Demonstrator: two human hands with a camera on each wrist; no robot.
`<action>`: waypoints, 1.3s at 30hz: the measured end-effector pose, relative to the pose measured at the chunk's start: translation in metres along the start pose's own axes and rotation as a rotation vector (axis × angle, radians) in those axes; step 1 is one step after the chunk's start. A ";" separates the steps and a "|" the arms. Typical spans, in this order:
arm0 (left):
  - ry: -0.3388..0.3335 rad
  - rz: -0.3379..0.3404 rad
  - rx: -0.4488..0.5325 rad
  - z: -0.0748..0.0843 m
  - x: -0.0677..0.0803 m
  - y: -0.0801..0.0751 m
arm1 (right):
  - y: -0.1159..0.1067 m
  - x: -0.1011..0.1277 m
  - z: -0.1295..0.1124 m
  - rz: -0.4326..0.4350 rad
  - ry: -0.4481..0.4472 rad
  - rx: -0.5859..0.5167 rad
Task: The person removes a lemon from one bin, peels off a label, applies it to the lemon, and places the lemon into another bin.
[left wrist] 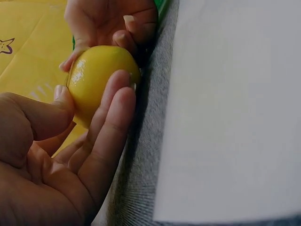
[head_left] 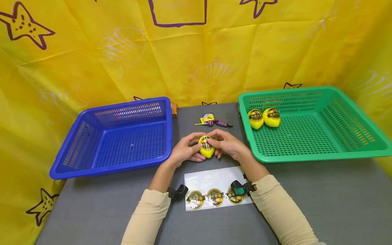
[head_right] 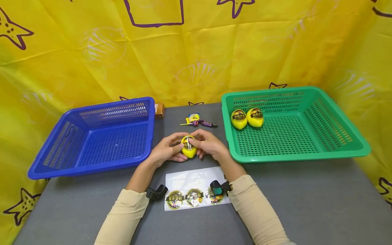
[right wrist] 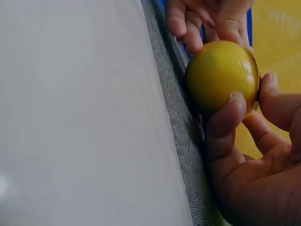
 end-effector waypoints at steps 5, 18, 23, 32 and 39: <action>-0.003 -0.001 0.033 -0.002 -0.002 -0.002 | -0.005 -0.001 0.000 -0.027 0.040 -0.064; -0.014 0.028 -0.024 -0.002 -0.003 0.001 | -0.003 -0.002 0.002 0.037 0.048 -0.099; 0.007 0.085 -0.075 -0.003 -0.003 0.004 | 0.015 0.006 -0.007 0.139 -0.055 0.194; 0.010 0.109 -0.070 -0.007 -0.003 0.004 | 0.039 0.038 -0.027 0.285 -0.358 0.895; 0.014 0.104 -0.109 -0.006 -0.003 0.008 | 0.021 0.107 -0.084 0.238 -0.560 0.970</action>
Point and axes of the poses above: each hand's wrist, its own x-axis away from the middle knuckle, its own y-axis out of the palm, z = x × y, the point moved 1 cm from there along -x, towards the middle knuckle, and after that the axes turned 11 degrees about z, right-handed, at the moved point
